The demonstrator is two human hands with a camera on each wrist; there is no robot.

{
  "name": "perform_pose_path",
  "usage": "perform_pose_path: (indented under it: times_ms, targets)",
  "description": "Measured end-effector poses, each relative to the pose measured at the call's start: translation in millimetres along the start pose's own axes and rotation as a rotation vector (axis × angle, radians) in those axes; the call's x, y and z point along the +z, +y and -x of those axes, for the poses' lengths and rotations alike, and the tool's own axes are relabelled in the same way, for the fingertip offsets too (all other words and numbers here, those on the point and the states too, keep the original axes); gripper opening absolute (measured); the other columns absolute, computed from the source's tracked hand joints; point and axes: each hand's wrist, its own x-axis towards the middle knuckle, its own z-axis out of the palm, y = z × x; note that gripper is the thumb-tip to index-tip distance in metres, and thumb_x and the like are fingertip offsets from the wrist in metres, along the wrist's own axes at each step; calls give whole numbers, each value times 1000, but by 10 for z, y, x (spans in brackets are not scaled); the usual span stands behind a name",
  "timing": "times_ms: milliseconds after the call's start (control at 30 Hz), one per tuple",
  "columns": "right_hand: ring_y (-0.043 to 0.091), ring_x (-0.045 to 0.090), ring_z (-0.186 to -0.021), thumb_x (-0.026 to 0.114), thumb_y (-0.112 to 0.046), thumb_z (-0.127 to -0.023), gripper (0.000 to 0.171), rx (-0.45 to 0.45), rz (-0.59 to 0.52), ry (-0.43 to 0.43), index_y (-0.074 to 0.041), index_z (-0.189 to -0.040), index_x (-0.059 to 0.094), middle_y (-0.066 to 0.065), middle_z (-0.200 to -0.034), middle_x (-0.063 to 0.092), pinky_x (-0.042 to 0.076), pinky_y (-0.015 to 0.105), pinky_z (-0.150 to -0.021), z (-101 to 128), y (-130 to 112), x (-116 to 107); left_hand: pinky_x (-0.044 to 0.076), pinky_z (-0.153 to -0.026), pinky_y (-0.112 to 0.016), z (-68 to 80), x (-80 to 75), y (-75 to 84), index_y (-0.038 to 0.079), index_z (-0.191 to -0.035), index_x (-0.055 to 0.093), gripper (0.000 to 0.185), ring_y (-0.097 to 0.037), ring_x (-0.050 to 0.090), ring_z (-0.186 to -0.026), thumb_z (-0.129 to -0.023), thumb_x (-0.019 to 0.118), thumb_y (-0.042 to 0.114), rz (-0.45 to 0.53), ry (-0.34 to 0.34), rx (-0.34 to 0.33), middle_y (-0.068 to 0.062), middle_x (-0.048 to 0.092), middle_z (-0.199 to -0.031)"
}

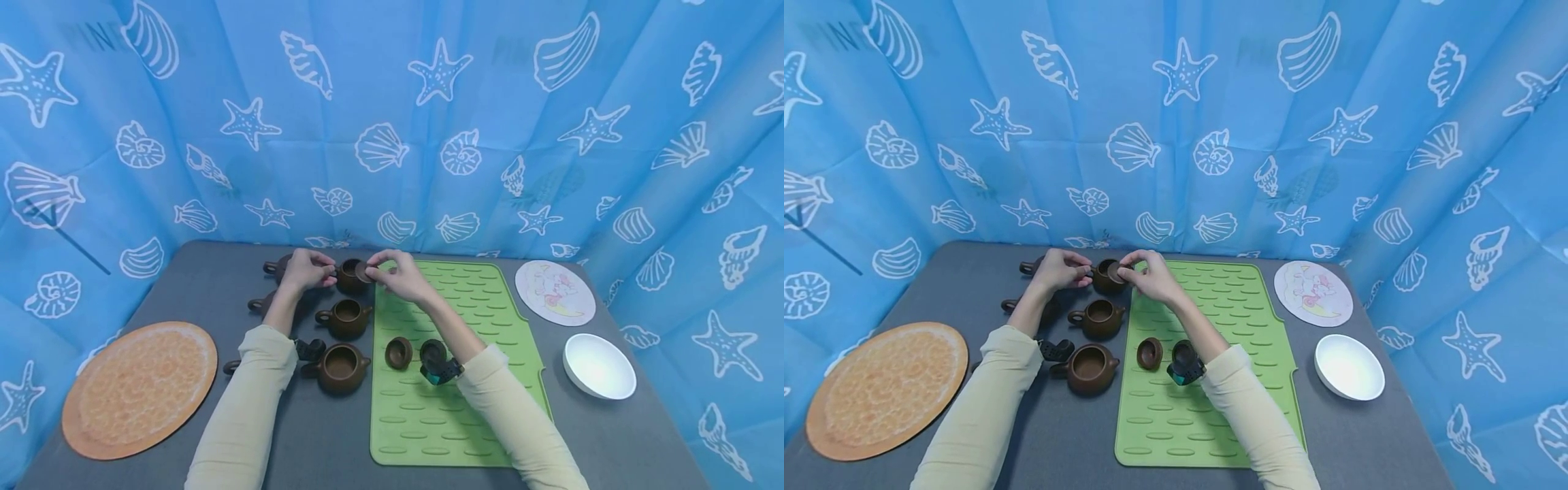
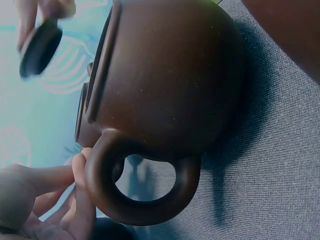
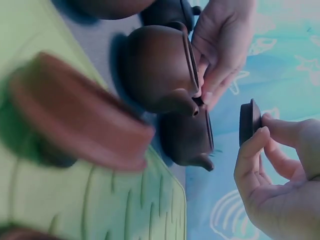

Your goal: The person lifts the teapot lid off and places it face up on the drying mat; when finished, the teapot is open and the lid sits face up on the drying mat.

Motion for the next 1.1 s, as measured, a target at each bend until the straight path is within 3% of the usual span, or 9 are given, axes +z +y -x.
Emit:
perform_pose_path:
  times_ms: [167, 267, 433, 567, 733, 867, 967, 1100]
  targets:
    - [11, 68, -75, 65, -16, -110, 25, 4, -48, 3, -3, -131, 65, 20, -124, 68, 61, 39, -67, 296, 16, -163, 68, -87, -38, 30, -1, 7, -8, -124, 73, 22, -9, 75, -70, -106, 66, 1, 14, 5, -5, -23, 75, -111]
    - [12, 69, -78, 63, -16, -111, 26, -1, -62, -10, -2, -133, 62, 23, -123, 65, 57, 30, -63, 494, 4, -271, 68, -84, -34, 43, -3, 9, -7, -125, 73, 22, -9, 75, -71, -107, 66, 3, 6, 0, -5, -23, 74, -113]
    - [13, 71, -80, 59, -11, -112, 36, -33, -65, -40, -2, -146, 54, 29, -136, 61, 62, 35, -64, 800, 14, -430, 68, -79, -29, 44, -2, 13, -7, -125, 73, 22, -9, 74, -71, -107, 66, 3, 2, 2, -7, -26, 74, -116]
    - [13, 76, -82, 56, -5, -112, 48, -52, -95, -67, -4, -159, 48, 34, -150, 52, 68, 41, -73, 1006, 83, -533, 68, -80, -31, 32, 5, 10, -7, -124, 73, 21, -8, 74, -69, -107, 66, 3, -6, 7, -4, -26, 75, -115]
    - [19, 81, -94, 53, -4, -113, 47, -15, -134, -91, -3, -159, 50, 32, -156, 49, 67, 43, -93, 1238, 196, -646, 68, -77, -29, 20, 3, -9, -7, -123, 74, 21, -8, 73, -69, -107, 66, 3, -4, 6, 2, -26, 75, -115]
    - [31, 80, -111, 61, -10, -111, 50, 19, -140, -102, -5, -159, 49, 25, -165, 45, 63, 38, -103, 1417, 295, -737, 67, -77, -29, 7, -1, -34, -6, -124, 73, 21, -8, 74, -70, -108, 66, 6, -6, 4, -1, -25, 75, -115]
    - [34, 79, -114, 71, -11, -104, 57, 27, -123, -90, -5, -156, 50, 25, -165, 44, 63, 32, -100, 1539, 368, -792, 68, -84, -34, 9, 1, -37, -6, -125, 73, 23, -9, 75, -72, -109, 65, 7, -8, 0, 0, -27, 75, -118]
    - [35, 81, -103, 75, -4, -99, 63, 35, -134, -75, 5, -154, 46, 33, -156, 48, 67, 35, -92, 1673, 469, -849, 68, -89, -39, 20, 5, -26, -5, -126, 73, 23, -8, 74, -72, -108, 65, 7, -10, 7, 3, -28, 74, -122]
